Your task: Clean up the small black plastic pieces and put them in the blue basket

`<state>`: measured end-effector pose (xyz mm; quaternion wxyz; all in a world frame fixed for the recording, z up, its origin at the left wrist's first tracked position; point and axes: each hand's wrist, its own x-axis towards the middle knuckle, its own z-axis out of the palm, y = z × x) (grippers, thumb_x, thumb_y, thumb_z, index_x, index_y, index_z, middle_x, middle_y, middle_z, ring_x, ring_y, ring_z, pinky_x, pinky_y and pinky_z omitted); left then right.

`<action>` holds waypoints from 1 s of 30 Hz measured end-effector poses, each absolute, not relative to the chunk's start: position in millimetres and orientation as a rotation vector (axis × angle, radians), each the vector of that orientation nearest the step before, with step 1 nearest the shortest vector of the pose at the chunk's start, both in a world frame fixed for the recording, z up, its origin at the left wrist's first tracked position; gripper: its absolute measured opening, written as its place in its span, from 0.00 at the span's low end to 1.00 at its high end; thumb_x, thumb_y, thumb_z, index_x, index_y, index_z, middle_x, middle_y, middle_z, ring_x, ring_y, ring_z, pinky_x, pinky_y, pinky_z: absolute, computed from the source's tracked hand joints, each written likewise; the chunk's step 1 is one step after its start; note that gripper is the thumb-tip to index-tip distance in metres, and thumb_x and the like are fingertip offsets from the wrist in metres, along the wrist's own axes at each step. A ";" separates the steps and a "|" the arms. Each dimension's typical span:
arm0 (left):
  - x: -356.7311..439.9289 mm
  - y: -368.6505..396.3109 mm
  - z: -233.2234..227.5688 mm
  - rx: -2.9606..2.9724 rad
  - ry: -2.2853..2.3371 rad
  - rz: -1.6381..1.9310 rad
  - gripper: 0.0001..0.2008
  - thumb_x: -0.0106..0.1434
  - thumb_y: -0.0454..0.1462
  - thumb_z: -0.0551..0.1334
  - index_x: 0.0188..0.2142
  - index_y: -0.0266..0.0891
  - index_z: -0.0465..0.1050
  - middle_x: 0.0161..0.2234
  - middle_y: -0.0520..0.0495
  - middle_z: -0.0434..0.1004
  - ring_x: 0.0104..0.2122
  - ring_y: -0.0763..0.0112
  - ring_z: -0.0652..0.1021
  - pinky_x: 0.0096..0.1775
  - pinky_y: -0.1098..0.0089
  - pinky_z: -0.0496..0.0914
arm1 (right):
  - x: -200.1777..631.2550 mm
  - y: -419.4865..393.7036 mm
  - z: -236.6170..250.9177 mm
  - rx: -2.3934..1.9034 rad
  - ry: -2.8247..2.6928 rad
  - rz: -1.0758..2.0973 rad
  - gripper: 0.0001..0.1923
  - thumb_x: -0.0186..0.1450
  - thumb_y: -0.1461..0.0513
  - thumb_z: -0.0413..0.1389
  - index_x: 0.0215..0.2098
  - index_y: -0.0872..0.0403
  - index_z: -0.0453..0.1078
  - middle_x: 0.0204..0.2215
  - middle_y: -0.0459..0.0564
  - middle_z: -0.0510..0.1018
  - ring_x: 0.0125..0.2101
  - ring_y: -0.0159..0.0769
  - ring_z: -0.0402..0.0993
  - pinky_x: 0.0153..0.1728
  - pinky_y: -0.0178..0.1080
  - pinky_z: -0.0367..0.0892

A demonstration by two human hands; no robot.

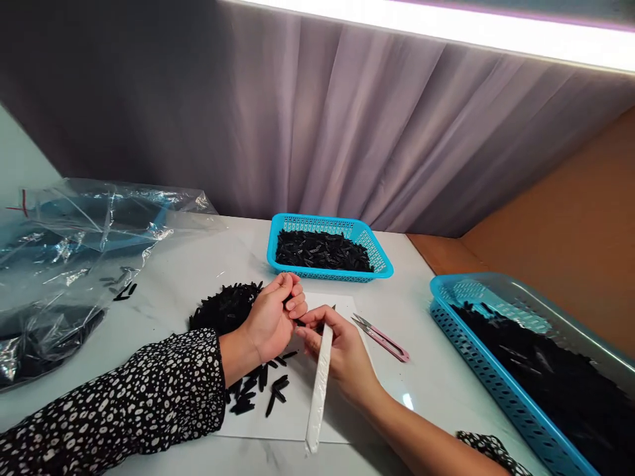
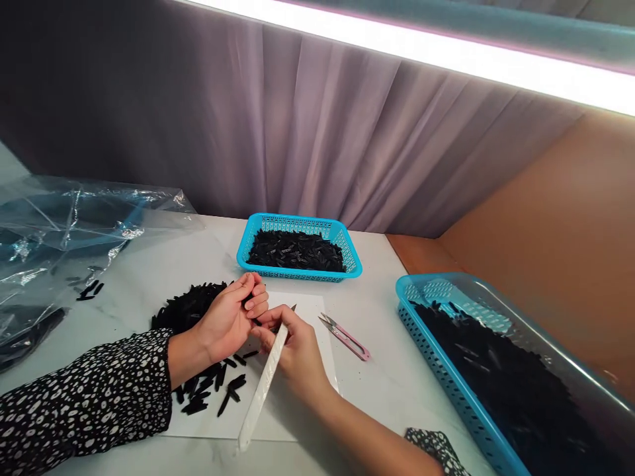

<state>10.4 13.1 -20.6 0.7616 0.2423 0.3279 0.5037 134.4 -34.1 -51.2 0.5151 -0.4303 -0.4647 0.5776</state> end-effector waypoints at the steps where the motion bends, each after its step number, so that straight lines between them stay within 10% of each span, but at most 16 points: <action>1: 10.3 13.6 -21.8 0.539 0.721 1.108 0.09 0.67 0.38 0.60 0.31 0.38 0.64 0.25 0.56 0.61 0.19 0.82 0.61 0.23 0.79 0.60 | 135.3 -33.5 -50.3 -1.034 -1.096 1.389 0.15 0.55 0.53 0.68 0.30 0.53 0.72 0.21 0.41 0.72 0.19 0.28 0.65 0.21 0.33 0.60; 9: 7.6 13.2 -25.0 0.777 0.773 0.999 0.14 0.57 0.43 0.71 0.36 0.34 0.75 0.23 0.54 0.67 0.17 0.83 0.58 0.18 0.78 0.46 | 158.0 -21.5 -42.5 -1.022 -0.909 1.342 0.15 0.54 0.52 0.69 0.30 0.54 0.75 0.21 0.44 0.75 0.17 0.25 0.61 0.15 0.30 0.52; 30: 7.5 9.3 -21.9 1.300 0.925 0.973 0.06 0.58 0.39 0.67 0.31 0.38 0.75 0.27 0.54 0.75 0.21 0.79 0.61 0.26 0.71 0.55 | 161.4 -20.8 -48.2 -0.995 -1.068 1.073 0.08 0.57 0.58 0.67 0.36 0.51 0.79 0.24 0.44 0.75 0.20 0.28 0.68 0.18 0.32 0.59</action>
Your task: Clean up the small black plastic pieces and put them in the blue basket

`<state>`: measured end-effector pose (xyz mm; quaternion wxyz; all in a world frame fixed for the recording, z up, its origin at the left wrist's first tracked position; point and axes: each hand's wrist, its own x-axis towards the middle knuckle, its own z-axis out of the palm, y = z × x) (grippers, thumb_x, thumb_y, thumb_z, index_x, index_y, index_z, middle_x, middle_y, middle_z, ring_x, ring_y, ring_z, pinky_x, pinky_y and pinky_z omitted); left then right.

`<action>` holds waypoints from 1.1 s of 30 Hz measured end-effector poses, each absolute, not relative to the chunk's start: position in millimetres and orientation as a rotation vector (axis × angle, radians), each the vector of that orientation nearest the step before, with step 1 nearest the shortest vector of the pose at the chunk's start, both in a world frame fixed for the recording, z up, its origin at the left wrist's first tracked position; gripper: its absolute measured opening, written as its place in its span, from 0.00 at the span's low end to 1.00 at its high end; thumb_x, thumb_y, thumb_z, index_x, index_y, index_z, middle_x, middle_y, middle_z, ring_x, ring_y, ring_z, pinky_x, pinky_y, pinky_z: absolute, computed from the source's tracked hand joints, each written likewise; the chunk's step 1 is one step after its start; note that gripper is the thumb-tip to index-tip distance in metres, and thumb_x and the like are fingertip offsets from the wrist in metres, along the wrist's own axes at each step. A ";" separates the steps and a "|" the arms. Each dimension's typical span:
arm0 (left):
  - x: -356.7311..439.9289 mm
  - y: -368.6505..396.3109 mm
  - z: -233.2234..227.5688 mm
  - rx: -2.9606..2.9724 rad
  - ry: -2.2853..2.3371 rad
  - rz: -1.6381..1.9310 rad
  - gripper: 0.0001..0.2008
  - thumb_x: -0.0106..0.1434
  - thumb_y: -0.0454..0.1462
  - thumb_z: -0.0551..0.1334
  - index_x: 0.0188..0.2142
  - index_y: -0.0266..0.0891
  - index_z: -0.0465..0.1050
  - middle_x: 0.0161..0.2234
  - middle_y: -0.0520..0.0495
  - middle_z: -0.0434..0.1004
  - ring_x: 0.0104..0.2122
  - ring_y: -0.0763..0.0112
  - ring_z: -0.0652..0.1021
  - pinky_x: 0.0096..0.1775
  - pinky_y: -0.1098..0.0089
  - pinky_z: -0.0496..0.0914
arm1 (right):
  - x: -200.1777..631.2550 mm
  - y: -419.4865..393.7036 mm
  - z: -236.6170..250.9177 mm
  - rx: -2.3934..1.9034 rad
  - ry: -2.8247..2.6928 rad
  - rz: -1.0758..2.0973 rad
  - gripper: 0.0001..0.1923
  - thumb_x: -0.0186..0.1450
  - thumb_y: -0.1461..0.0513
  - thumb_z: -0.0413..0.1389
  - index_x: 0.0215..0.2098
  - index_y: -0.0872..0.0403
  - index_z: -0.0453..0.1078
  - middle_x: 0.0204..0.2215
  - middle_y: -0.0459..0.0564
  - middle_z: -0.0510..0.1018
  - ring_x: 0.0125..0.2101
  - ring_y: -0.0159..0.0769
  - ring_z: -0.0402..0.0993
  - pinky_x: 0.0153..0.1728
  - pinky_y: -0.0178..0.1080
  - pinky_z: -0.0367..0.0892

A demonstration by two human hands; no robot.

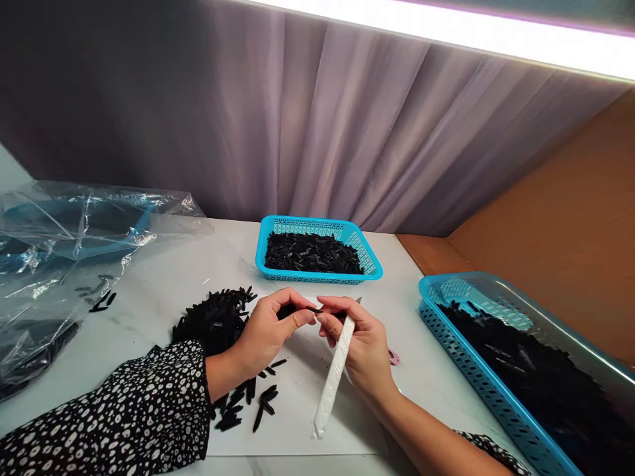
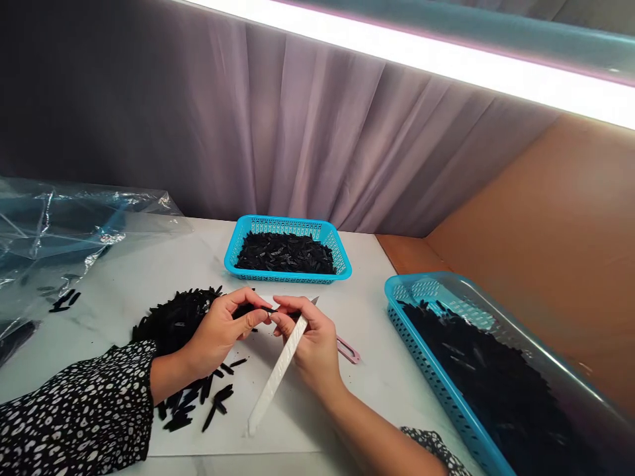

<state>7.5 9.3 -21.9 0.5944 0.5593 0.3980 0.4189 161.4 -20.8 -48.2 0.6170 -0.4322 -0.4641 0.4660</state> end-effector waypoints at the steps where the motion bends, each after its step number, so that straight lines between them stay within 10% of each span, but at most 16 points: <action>1: 7.7 9.5 -21.4 1.272 0.914 0.937 0.08 0.58 0.40 0.67 0.30 0.38 0.74 0.26 0.54 0.74 0.21 0.79 0.60 0.26 0.71 0.55 | 161.7 -19.8 -47.0 -0.996 -1.073 1.072 0.08 0.57 0.58 0.67 0.34 0.51 0.80 0.24 0.44 0.75 0.20 0.28 0.67 0.19 0.32 0.59; 13: 10.6 10.5 -30.2 1.206 0.831 0.819 0.14 0.61 0.34 0.59 0.47 0.37 0.67 0.34 0.51 0.73 0.27 0.77 0.70 0.30 0.71 0.62 | 166.8 -9.8 -50.7 -0.913 -0.788 1.368 0.18 0.53 0.49 0.69 0.29 0.54 0.76 0.18 0.43 0.74 0.15 0.23 0.57 0.19 0.31 0.55; 33: 9.3 10.3 -26.8 1.186 0.802 0.838 0.10 0.62 0.40 0.64 0.41 0.37 0.72 0.27 0.53 0.74 0.19 0.82 0.65 0.24 0.74 0.56 | 161.9 -12.9 -41.7 -0.914 -0.723 1.411 0.21 0.50 0.47 0.70 0.29 0.54 0.75 0.20 0.43 0.73 0.15 0.23 0.58 0.16 0.30 0.55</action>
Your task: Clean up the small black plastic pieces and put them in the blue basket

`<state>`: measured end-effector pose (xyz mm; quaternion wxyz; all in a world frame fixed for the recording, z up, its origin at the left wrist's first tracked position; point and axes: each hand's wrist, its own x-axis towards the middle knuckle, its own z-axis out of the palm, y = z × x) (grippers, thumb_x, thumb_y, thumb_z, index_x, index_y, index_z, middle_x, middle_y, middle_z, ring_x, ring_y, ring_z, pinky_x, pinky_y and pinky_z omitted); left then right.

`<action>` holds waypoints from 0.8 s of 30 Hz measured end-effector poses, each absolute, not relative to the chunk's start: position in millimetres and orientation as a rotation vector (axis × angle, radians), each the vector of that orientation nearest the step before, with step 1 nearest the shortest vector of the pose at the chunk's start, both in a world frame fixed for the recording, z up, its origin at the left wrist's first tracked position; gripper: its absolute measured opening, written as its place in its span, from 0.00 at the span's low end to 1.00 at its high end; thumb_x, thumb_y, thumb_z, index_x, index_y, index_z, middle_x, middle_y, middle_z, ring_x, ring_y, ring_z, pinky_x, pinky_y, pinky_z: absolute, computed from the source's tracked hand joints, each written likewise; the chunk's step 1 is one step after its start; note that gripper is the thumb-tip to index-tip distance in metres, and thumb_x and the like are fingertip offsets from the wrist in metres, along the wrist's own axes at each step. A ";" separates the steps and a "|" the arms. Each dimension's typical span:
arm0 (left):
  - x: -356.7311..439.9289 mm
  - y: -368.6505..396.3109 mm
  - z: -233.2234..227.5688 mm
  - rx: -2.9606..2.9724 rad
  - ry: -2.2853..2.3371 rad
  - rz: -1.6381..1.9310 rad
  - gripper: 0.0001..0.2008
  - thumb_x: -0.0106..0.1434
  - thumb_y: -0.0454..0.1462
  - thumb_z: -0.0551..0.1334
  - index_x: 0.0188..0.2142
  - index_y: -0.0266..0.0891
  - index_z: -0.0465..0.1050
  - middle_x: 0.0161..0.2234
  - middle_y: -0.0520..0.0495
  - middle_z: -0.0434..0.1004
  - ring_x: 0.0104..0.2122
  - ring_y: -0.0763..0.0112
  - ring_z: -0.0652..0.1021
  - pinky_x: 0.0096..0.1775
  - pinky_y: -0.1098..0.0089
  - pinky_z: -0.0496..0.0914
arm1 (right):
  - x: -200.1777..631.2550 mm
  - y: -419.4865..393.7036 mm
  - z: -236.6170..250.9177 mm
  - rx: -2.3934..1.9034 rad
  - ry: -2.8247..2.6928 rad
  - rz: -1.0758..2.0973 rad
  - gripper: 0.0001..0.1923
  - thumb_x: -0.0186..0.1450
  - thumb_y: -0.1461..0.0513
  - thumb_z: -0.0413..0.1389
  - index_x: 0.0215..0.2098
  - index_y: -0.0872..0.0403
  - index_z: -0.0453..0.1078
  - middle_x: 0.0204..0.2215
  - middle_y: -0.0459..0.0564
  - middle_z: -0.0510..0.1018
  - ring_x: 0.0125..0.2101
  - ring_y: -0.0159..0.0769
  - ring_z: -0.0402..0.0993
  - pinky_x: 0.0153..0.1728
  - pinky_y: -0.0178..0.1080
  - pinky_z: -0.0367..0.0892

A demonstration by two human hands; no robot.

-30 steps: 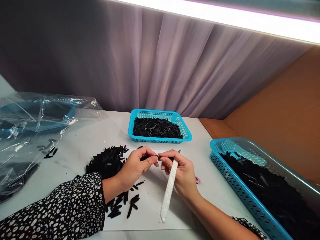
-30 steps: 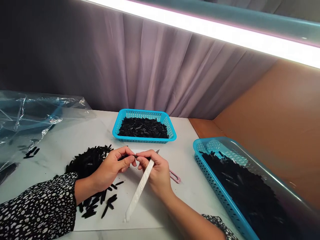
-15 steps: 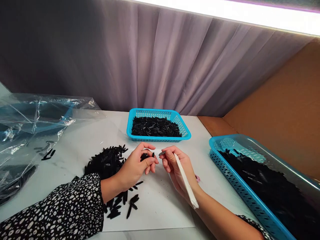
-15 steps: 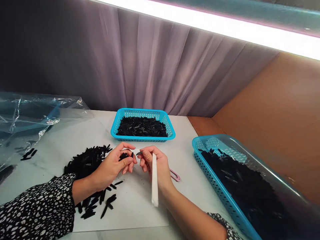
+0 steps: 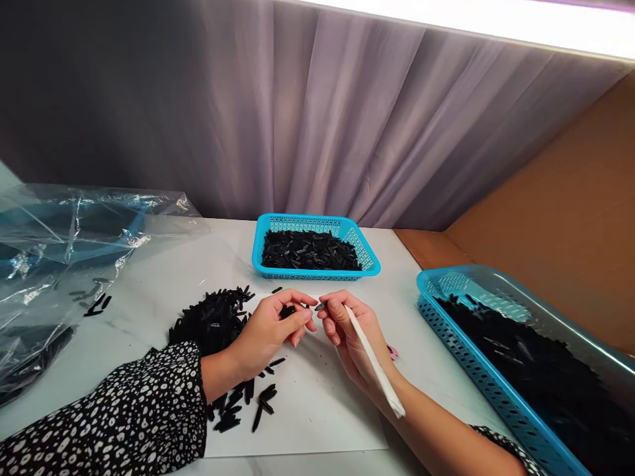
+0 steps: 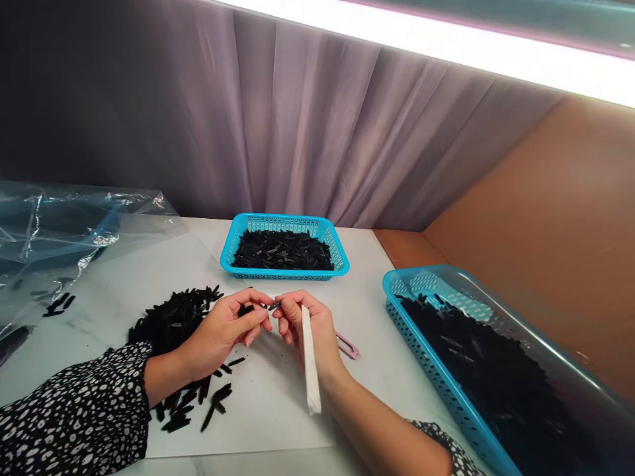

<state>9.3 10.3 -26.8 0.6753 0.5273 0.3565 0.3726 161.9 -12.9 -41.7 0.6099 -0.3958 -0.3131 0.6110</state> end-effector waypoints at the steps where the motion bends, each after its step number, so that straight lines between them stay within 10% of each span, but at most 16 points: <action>1: 9.6 9.9 -27.1 1.177 0.800 0.831 0.10 0.62 0.40 0.64 0.40 0.37 0.72 0.27 0.53 0.74 0.19 0.81 0.65 0.24 0.73 0.56 | 161.8 -12.8 -41.8 -0.916 -0.723 1.410 0.21 0.50 0.47 0.70 0.29 0.54 0.75 0.19 0.42 0.73 0.15 0.23 0.57 0.16 0.30 0.55; 17: 10.6 11.3 -23.6 1.135 0.910 0.870 0.11 0.60 0.42 0.65 0.40 0.37 0.76 0.25 0.53 0.73 0.20 0.80 0.65 0.26 0.73 0.56 | 162.5 -14.5 -35.7 -0.991 -0.799 1.377 0.18 0.56 0.49 0.66 0.27 0.54 0.72 0.19 0.42 0.71 0.16 0.23 0.54 0.18 0.31 0.52; 24: 9.5 9.2 -21.7 1.011 0.847 0.701 0.18 0.55 0.48 0.69 0.25 0.34 0.75 0.25 0.49 0.74 0.19 0.81 0.62 0.24 0.72 0.52 | 166.4 -12.2 -44.0 -1.061 -1.051 1.326 0.18 0.57 0.48 0.66 0.27 0.54 0.73 0.19 0.44 0.73 0.18 0.27 0.55 0.20 0.34 0.50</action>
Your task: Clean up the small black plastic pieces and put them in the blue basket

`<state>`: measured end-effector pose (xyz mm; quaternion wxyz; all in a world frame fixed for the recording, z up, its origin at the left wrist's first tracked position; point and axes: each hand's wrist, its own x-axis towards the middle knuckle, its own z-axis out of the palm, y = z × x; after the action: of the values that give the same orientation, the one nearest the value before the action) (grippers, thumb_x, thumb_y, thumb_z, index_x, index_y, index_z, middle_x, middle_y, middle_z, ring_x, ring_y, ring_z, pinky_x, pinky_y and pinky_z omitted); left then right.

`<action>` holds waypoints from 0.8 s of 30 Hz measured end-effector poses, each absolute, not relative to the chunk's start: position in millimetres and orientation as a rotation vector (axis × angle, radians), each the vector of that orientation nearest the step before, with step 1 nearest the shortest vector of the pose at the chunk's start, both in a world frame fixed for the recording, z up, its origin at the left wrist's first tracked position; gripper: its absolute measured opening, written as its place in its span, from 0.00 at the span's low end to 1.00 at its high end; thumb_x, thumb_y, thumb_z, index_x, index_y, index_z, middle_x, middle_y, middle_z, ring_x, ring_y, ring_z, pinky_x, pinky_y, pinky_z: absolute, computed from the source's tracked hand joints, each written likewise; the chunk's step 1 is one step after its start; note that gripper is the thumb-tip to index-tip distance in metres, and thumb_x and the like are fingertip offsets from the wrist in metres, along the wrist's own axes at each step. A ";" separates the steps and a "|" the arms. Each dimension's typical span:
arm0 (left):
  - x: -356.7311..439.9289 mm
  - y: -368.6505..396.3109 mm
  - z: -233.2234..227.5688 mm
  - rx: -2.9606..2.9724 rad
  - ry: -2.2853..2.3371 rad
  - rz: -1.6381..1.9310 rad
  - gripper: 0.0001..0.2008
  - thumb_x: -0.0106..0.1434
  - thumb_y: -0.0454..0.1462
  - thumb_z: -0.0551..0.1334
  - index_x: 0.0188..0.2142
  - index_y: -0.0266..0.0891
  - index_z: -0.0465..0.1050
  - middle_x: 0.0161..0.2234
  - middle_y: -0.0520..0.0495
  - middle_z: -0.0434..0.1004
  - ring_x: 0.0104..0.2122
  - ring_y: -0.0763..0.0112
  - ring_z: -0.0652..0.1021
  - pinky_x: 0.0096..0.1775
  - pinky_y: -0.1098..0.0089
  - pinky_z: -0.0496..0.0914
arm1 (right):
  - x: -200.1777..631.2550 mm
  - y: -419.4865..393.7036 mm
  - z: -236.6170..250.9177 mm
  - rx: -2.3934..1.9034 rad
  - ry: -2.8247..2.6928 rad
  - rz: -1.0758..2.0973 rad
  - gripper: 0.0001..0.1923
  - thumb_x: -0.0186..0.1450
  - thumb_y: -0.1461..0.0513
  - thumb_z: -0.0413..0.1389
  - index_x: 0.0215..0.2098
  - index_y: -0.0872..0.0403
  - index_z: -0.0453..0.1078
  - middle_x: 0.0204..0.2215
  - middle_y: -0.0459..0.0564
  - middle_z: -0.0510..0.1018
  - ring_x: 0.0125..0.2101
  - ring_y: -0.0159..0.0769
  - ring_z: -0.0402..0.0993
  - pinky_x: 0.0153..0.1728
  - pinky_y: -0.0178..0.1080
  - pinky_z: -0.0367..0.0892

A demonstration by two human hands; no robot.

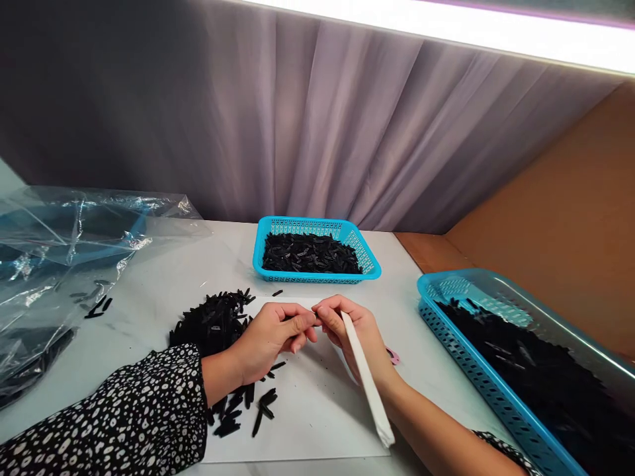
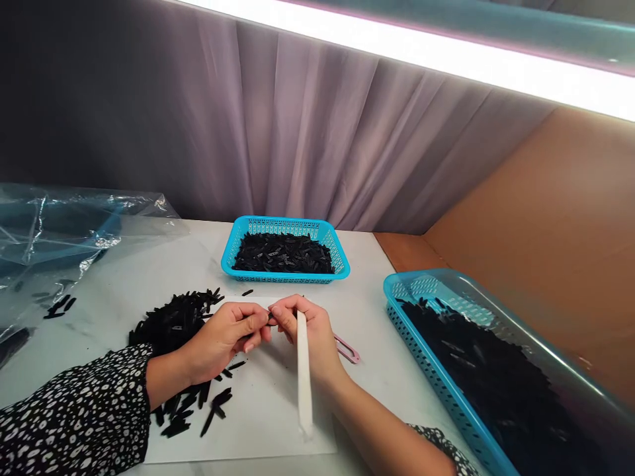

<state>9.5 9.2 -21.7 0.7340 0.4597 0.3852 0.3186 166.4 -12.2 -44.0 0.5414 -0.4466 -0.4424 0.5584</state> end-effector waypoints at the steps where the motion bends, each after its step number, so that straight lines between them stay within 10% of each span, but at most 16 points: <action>1: 9.0 9.4 -21.6 0.989 0.847 0.695 0.18 0.53 0.48 0.71 0.25 0.34 0.75 0.24 0.49 0.75 0.19 0.82 0.61 0.25 0.72 0.52 | 168.0 -9.2 -41.8 -1.082 -1.109 1.301 0.17 0.57 0.49 0.65 0.27 0.54 0.73 0.19 0.44 0.72 0.19 0.28 0.57 0.21 0.34 0.51; 11: 4.4 12.7 -24.0 0.762 0.753 0.730 0.17 0.53 0.45 0.73 0.28 0.34 0.73 0.26 0.50 0.74 0.19 0.84 0.60 0.24 0.73 0.50 | 199.6 75.5 -5.6 -1.291 -1.393 0.541 0.18 0.63 0.48 0.57 0.42 0.51 0.71 0.36 0.51 0.78 0.38 0.44 0.70 0.44 0.46 0.61; 17: 5.2 13.0 -21.7 0.741 0.743 0.773 0.15 0.53 0.42 0.73 0.26 0.34 0.71 0.27 0.49 0.74 0.19 0.84 0.61 0.24 0.72 0.48 | 188.7 12.9 -18.3 -1.191 -1.524 0.584 0.25 0.72 0.48 0.43 0.60 0.46 0.67 0.24 0.43 0.68 0.26 0.38 0.64 0.31 0.40 0.61; 24: 7.7 10.7 -21.6 0.746 0.760 0.795 0.17 0.53 0.43 0.72 0.25 0.36 0.68 0.25 0.51 0.74 0.19 0.83 0.61 0.24 0.72 0.47 | 182.2 -34.0 -28.6 -1.135 -1.634 0.488 0.17 0.70 0.60 0.50 0.54 0.47 0.75 0.31 0.50 0.78 0.31 0.39 0.76 0.33 0.42 0.72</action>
<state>7.7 10.7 -21.6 0.7872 0.3462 0.3528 0.3688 182.2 -34.0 -28.6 0.5199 -0.4735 -0.6813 0.2033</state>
